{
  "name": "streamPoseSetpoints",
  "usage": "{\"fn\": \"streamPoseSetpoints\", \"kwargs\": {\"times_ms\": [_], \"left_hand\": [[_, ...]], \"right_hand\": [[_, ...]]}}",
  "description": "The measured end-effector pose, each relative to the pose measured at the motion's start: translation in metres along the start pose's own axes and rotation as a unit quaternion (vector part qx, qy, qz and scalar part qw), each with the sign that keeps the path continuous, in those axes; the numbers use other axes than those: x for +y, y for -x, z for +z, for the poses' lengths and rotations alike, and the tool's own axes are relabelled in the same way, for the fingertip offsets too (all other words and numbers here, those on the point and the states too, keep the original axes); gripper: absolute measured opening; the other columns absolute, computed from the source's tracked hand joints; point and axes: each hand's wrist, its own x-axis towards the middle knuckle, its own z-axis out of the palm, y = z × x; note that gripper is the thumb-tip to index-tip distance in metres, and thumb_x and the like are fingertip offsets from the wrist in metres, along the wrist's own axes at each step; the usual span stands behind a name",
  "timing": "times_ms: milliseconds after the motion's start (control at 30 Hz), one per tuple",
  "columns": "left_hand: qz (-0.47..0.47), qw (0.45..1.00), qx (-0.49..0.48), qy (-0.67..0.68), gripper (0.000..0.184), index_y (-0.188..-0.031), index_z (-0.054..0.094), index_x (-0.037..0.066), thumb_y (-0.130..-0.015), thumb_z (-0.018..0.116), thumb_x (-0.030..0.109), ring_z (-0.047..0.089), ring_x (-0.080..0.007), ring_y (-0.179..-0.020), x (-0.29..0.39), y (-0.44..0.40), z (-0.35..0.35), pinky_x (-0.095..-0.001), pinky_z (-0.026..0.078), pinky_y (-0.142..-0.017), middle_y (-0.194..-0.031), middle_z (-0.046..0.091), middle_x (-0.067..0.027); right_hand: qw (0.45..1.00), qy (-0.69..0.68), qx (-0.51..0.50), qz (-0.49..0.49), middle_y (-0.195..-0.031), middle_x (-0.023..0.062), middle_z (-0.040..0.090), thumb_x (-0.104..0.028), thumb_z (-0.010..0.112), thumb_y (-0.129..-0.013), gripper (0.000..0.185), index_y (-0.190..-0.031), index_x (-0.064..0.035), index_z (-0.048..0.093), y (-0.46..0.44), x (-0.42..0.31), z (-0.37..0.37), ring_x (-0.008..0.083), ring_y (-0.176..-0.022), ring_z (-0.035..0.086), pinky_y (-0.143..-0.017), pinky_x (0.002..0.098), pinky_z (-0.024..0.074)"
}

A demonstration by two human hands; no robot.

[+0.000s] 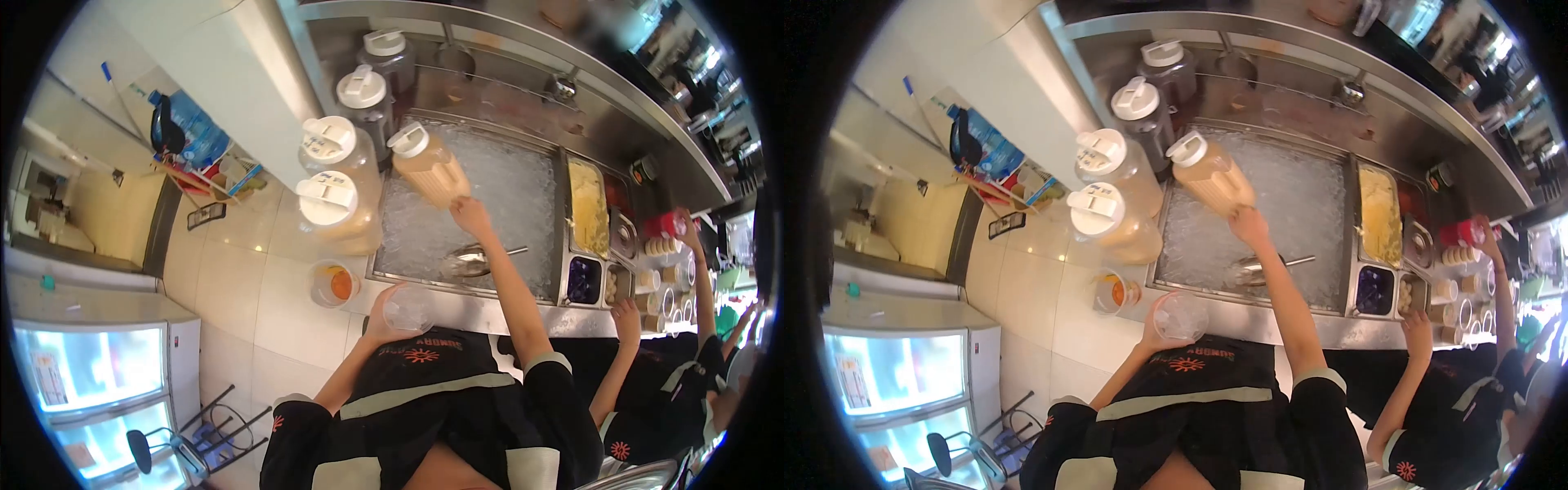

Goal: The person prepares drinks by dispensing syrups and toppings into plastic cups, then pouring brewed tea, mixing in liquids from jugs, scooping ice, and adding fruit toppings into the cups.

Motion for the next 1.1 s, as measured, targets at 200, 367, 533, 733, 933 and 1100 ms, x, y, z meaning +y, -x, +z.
{"fn": "streamPoseSetpoints", "kwargs": {"times_ms": [200,367,533,733,933,1100], "left_hand": [[-0.021,0.998,-0.055,0.03,0.094,-0.12,0.038,0.002,-0.043,0.081,0.034,0.042,-0.0279,-0.11,0.002,-0.006,-0.009,-0.0357,0.031,-0.093,-0.121,0.043,-0.0146],[-0.018,0.996,-0.089,0.02,0.092,-0.119,0.039,0.001,-0.044,0.08,0.034,0.042,-0.029,-0.111,0.008,-0.01,-0.015,-0.036,0.031,-0.093,-0.122,0.043,-0.0151],[-0.033,0.992,-0.119,-0.018,0.088,-0.119,0.04,0.003,-0.047,0.079,0.035,0.042,-0.0296,-0.11,0.015,-0.014,-0.02,-0.037,0.032,-0.093,-0.12,0.044,-0.0143],[-0.082,0.988,-0.127,-0.003,0.085,-0.119,0.04,0.004,-0.047,0.078,0.031,0.043,-0.0296,-0.11,0.003,-0.01,-0.014,-0.0372,0.032,-0.093,-0.12,0.045,-0.0144],[-0.101,0.994,-0.05,-0.015,0.081,-0.117,0.041,0.004,-0.047,0.077,0.026,0.043,-0.0313,-0.11,0.007,0.002,-0.007,-0.0385,0.033,-0.092,-0.12,0.044,-0.0157],[-0.138,0.989,-0.05,-0.033,0.079,-0.116,0.041,0.005,-0.048,0.077,0.025,0.042,-0.0327,-0.11,0.011,0.003,-0.007,-0.0388,0.034,-0.091,-0.12,0.043,-0.0164]], "right_hand": [[0.958,-0.182,0.175,-0.136,-0.091,0.0152,0.059,-0.023,0.057,-0.072,0.028,-0.094,-0.0059,0.059,-0.071,-0.105,-0.025,0.0291,-0.082,0.057,-0.072,0.037,0.0453],[0.964,0.015,0.237,-0.121,-0.107,0.0162,0.053,-0.028,0.058,-0.07,0.04,-0.104,-0.0071,0.055,-0.125,-0.103,-0.025,0.0294,-0.099,0.05,-0.086,0.0377,0.0378],[0.994,0.044,0.083,-0.061,-0.111,0.0156,0.051,-0.039,0.057,-0.067,0.049,-0.107,-0.0094,0.054,-0.166,-0.064,0.006,0.0292,-0.105,0.046,-0.09,0.0367,0.0355],[0.993,-0.006,0.063,-0.097,-0.108,0.0118,0.052,-0.04,0.058,-0.064,0.052,-0.107,-0.0111,0.054,-0.174,-0.048,0.018,0.0281,-0.103,0.047,-0.089,0.0367,0.036],[0.986,-0.043,0.129,-0.097,-0.105,0.0101,0.053,-0.03,0.062,-0.063,0.044,-0.102,-0.0105,0.057,-0.15,-0.051,0.017,0.0273,-0.1,0.048,-0.088,0.0374,0.0353],[0.957,-0.181,0.158,-0.16,-0.108,0.0038,0.05,-0.024,0.067,-0.061,0.041,-0.099,-0.0157,0.056,-0.122,-0.039,0.011,0.0294,-0.102,0.043,-0.084,0.0419,0.0354]]}}
